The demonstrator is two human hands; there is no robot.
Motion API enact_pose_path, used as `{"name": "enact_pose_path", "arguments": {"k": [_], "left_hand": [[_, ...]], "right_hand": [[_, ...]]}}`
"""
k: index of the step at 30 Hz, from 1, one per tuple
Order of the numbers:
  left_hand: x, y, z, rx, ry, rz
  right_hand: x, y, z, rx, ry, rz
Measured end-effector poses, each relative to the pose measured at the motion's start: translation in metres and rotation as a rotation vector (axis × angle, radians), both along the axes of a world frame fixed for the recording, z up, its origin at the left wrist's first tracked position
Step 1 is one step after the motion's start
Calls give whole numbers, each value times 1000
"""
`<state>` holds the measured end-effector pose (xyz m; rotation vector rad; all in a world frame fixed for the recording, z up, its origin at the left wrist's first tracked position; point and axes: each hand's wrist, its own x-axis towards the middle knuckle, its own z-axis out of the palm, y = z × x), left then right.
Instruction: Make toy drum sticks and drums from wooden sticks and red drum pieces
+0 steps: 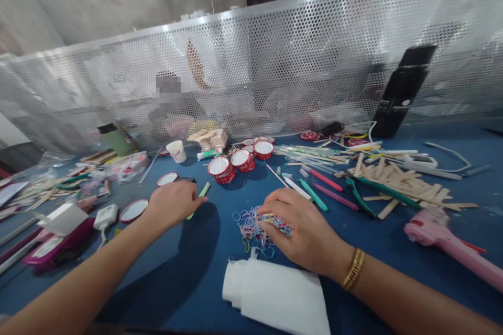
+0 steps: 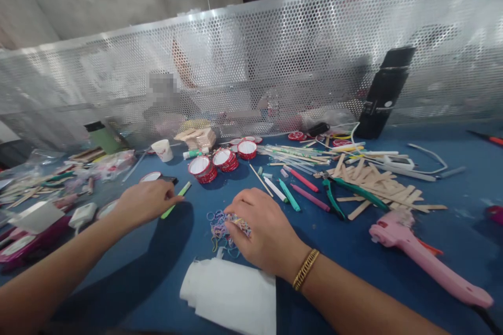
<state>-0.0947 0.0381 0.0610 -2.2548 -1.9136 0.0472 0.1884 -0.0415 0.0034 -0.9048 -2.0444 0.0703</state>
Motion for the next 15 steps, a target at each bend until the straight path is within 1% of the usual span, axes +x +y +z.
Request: {"name": "enact_pose_path", "arguments": {"k": [3, 5, 7, 10, 12, 13, 15], "left_hand": [[1, 3, -12, -79, 19, -9], [-1, 7, -16, -103, 19, -16], [-3, 9, -17, -104, 26, -26], [-6, 7, -12, -104, -18, -52], [-4, 1, -7, -125, -160, -105], [-1, -4, -5, -143, -274, -143], [10, -15, -3, -233, -573, -249]], "right_hand": [[0, 0, 0, 4, 4, 10], [1, 0, 0, 16, 9, 6], [1, 0, 1, 25, 9, 1], [1, 0, 3, 27, 11, 5], [1, 0, 4, 15, 15, 1], [1, 0, 4, 5, 17, -8], [2, 1, 3, -10, 21, -38]]}}
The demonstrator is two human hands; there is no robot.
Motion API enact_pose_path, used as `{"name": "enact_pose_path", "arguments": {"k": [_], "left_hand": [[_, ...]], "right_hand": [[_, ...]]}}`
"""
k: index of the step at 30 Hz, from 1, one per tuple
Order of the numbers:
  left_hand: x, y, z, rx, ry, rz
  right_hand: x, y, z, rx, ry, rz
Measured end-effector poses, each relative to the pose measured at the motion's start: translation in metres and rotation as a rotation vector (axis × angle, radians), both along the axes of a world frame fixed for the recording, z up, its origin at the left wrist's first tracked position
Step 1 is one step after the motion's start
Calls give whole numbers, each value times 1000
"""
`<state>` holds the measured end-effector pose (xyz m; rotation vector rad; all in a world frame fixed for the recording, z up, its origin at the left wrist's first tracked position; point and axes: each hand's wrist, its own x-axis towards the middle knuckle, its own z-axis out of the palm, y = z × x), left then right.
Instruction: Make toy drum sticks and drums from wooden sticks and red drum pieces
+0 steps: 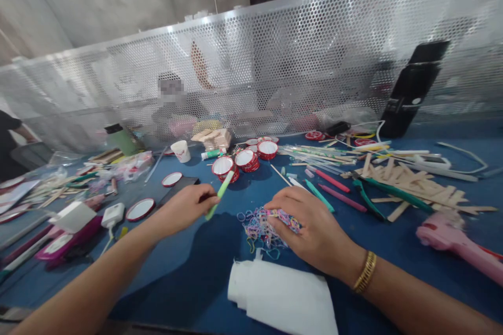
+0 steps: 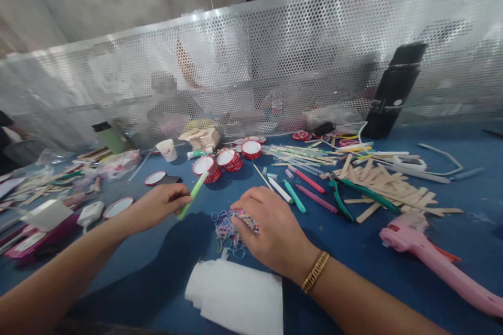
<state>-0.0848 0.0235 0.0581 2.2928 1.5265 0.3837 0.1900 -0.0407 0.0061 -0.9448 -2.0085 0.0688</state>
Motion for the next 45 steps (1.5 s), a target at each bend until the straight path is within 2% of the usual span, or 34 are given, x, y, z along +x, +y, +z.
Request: {"name": "enact_pose_path", "arguments": {"k": [3, 5, 8, 12, 15, 21, 26, 30, 33, 35, 38, 42, 45], "left_hand": [[26, -17, -2, -217, -402, -50], [43, -25, -5, -288, -556, -106], [63, -31, -12, -345, -701, -148], [77, -34, -20, -396, -782, -166], [79, -36, -24, -338, -782, -148], [66, -31, -23, -21, -955, -8], [62, -30, -22, -26, -950, 34], [64, -36, -20, 0, -963, -25], [63, -37, -19, -2, -975, -71], [63, -35, -21, -17, -991, -116], [62, -33, -25, -62, -1016, -168], [63, -32, -30, -123, -943, -189], [63, -33, -34, -160, -889, -195]], "right_hand": [[0, 1, -4, 2, 30, -45], [-1, 1, -6, -7, 53, -59], [-2, 0, -7, -67, 76, -70], [-4, -2, -7, -190, 99, -80], [-5, -1, -7, -224, 111, -46], [-4, 3, -8, -132, 34, -69], [0, 2, -8, -33, 11, -55], [-3, 0, -9, 81, 1, -56], [-3, 5, -5, 79, -29, -62], [6, 11, 2, 78, -80, -123], [38, 22, 15, 81, -148, -390], [88, 32, 26, -75, -330, -823], [104, 35, 27, -214, -469, -958]]}}
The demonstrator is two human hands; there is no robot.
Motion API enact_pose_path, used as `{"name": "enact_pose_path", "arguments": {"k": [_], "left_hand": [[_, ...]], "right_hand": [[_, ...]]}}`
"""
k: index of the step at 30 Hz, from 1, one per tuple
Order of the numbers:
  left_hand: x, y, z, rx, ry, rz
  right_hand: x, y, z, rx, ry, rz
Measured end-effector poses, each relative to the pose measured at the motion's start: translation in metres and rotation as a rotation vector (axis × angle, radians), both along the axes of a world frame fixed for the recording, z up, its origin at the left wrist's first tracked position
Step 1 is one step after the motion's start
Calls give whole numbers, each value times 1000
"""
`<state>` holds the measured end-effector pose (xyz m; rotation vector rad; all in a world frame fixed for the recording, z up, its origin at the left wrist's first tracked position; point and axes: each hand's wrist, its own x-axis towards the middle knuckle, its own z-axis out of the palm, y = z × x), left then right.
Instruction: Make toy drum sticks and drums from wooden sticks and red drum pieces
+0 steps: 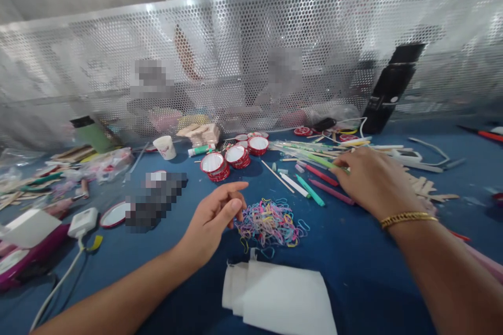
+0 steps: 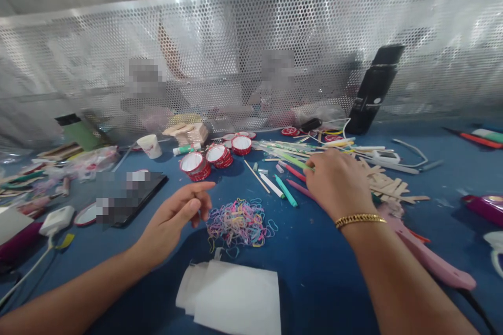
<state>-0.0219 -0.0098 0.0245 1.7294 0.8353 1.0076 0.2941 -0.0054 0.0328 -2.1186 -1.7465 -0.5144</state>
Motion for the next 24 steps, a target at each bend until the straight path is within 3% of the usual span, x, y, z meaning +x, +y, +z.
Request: {"name": "enact_pose_path", "arguments": {"k": [6, 11, 16, 21, 24], "left_hand": [[1, -2, -7, -36, 92, -9], [1, -2, -8, -29, 137, -14], [0, -2, -9, -18, 161, -11], [-1, 4, -14, 28, 202, 19], [-2, 5, -10, 156, 270, 73]], "right_hand": [[-5, 10, -6, -311, -32, -92], [-2, 13, -12, -326, -47, -90], [-16, 3, -6, -286, -22, -74], [-34, -4, -5, -436, -12, 11], [-35, -2, -10, -461, -10, 36]]}}
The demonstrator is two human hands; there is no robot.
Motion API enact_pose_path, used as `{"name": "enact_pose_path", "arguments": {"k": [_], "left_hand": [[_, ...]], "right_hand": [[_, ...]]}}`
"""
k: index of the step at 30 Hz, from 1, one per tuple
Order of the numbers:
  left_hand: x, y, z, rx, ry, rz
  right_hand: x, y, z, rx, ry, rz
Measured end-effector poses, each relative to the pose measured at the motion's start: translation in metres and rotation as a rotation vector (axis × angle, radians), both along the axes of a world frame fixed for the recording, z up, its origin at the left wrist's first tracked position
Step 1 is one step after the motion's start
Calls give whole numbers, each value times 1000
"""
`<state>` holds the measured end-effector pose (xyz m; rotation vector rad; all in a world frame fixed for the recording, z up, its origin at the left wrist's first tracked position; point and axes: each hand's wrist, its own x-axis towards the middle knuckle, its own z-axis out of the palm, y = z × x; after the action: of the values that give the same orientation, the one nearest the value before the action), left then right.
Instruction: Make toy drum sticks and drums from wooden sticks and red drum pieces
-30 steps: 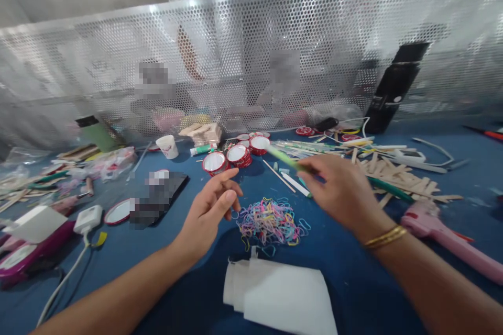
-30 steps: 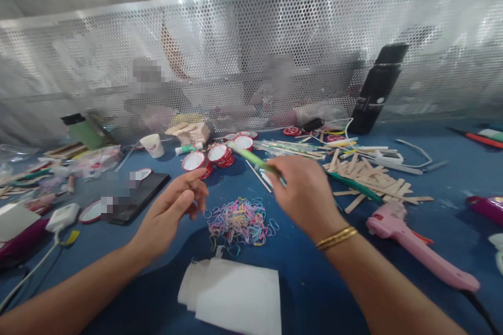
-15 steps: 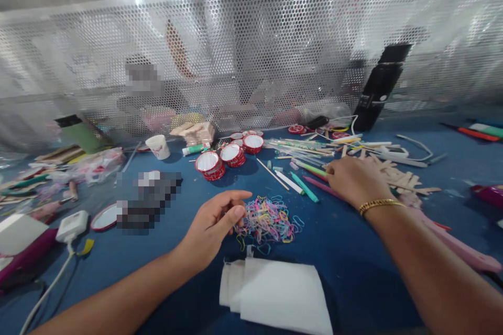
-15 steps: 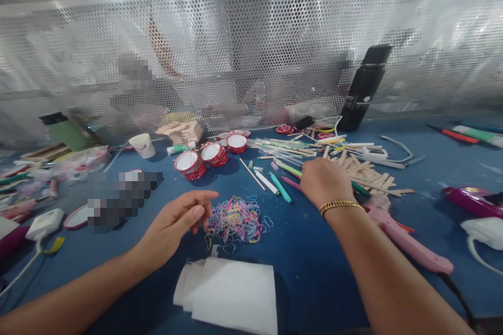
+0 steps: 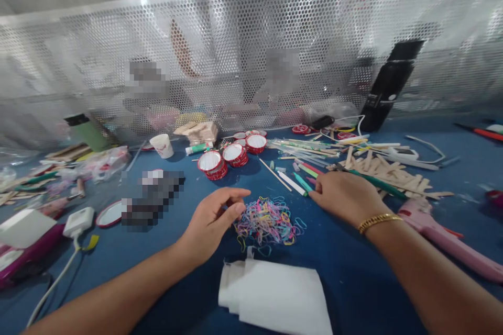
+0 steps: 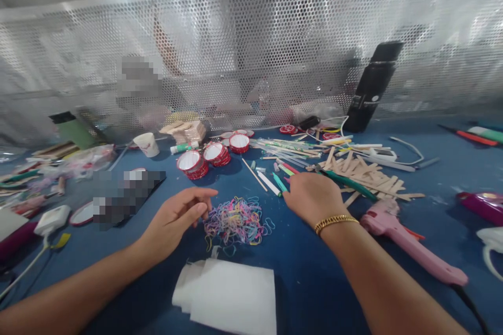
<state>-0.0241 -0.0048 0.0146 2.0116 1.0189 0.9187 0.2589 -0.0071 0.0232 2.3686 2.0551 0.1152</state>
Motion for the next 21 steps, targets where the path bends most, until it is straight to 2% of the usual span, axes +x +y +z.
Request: {"name": "enact_pose_path", "arguments": {"k": [4, 6, 8, 10, 14, 17, 21], "left_hand": [[6, 6, 28, 252, 226, -50], [16, 19, 43, 372, 361, -135], [32, 42, 51, 507, 441, -171], [51, 70, 47, 602, 515, -165], [89, 119, 20, 703, 657, -207], [110, 140, 4, 772, 709, -260], [125, 153, -3, 808, 756, -299]], "right_hand": [[2, 5, -3, 5, 2, 12], [2, 6, -3, 26, 0, 10], [2, 5, -3, 53, 0, 3], [2, 4, -2, 75, -1, -7], [1, 4, -3, 97, -14, -20], [1, 6, -4, 103, -33, -19], [2, 8, -7, 106, -50, -20]]}}
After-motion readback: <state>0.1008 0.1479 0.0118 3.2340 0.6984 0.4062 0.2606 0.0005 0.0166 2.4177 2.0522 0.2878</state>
